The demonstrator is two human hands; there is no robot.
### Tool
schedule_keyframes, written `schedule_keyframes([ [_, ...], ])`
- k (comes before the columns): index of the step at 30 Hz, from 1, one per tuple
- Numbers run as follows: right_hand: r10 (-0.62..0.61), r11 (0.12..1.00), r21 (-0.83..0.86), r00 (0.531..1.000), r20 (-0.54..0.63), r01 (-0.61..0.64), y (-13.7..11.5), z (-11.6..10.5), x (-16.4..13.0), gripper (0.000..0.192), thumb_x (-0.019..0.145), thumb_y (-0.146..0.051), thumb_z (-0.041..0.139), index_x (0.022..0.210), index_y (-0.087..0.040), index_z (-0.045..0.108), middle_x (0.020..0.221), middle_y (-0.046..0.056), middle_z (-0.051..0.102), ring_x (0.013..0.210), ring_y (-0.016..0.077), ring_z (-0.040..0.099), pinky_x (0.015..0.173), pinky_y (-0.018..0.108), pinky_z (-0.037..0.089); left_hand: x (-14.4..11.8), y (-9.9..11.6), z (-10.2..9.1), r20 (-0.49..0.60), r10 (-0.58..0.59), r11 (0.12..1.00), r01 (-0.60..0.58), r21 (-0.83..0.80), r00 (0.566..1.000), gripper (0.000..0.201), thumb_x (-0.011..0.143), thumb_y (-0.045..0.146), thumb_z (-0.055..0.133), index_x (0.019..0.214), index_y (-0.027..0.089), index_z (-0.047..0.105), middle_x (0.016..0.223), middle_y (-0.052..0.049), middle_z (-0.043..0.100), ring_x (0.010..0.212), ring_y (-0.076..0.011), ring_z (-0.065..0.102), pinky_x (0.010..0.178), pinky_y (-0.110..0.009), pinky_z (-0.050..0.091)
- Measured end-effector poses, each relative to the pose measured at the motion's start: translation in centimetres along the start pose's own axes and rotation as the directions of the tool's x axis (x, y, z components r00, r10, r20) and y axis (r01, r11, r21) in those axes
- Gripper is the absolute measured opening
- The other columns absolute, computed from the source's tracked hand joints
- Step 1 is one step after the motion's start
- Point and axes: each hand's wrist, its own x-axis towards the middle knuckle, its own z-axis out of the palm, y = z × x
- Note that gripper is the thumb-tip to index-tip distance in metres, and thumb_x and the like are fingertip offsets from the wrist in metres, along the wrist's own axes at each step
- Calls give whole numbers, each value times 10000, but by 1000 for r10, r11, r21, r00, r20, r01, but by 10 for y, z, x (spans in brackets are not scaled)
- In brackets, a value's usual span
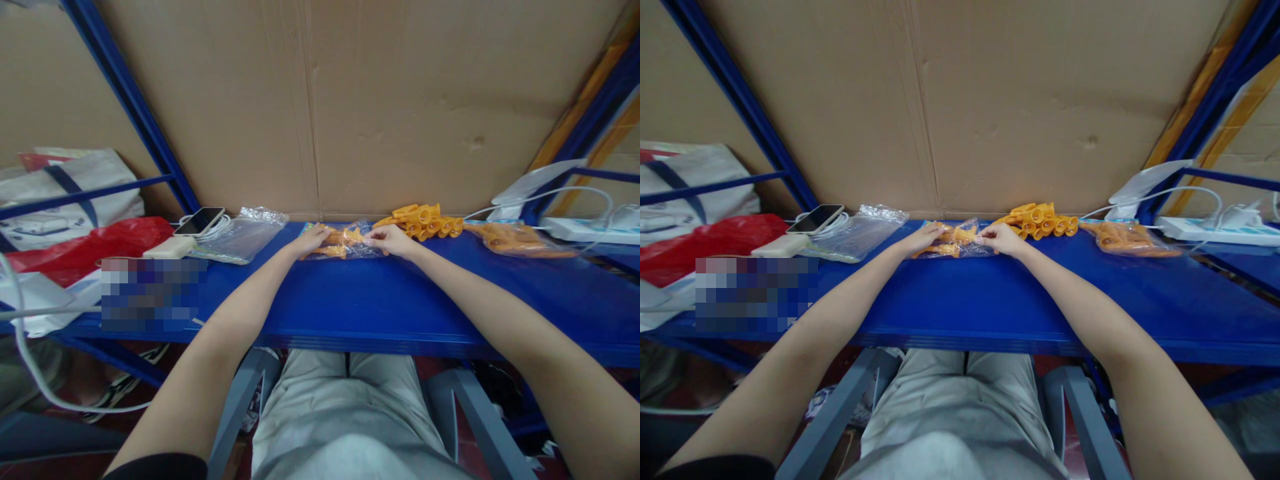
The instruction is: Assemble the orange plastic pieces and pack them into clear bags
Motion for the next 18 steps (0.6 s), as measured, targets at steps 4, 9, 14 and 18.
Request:
schedule_keyframes([
  [4, -75, 979, -185, 995, 60, 85, 2, 1, 1, 334, 760, -491, 690, 792, -162, 737, 692, 41, 668, 565, 144, 567, 558, 273, 470, 1, 1, 0, 24, 32, 999, -33, 16, 999, 412, 972, 340, 369, 1148, 172, 702, 1302, -75, 671, 1257, -245, 566, 1122, -394, 380],
  [9, -205, 793, -555, 968, 144, 251, -1, 4, 1, 177, 829, -189, 566, 754, -166, 725, 798, 82, 716, 768, 192, 639, 735, 280, 466, 3, 1, 3, 3, 52, 986, -52, 158, 999, 391, 964, 375, 401, 1139, 214, 712, 1326, -33, 668, 1443, -269, 380, 1222, -472, 198],
  [14, -259, 821, -495, 958, 124, 286, -4, 7, 2, 172, 848, -224, 587, 788, -161, 735, 858, 101, 728, 860, 220, 664, 818, 309, 494, 2, 3, 2, 68, 107, 964, -121, 238, 992, 392, 943, 444, 479, 1185, 220, 690, 1328, -22, 667, 1444, -278, 382, 1239, -460, 138],
  [18, -286, 941, -182, 958, 24, 286, 0, 12, 6, 213, 822, -283, 638, 964, -190, 766, 1114, 100, 722, 1057, 236, 661, 944, 360, 509, 3, 1, 4, 21, 49, 965, -53, 256, 999, 435, 933, 469, 485, 1211, 189, 669, 1398, -67, 613, 1481, -292, 315, 1222, -462, 196],
])
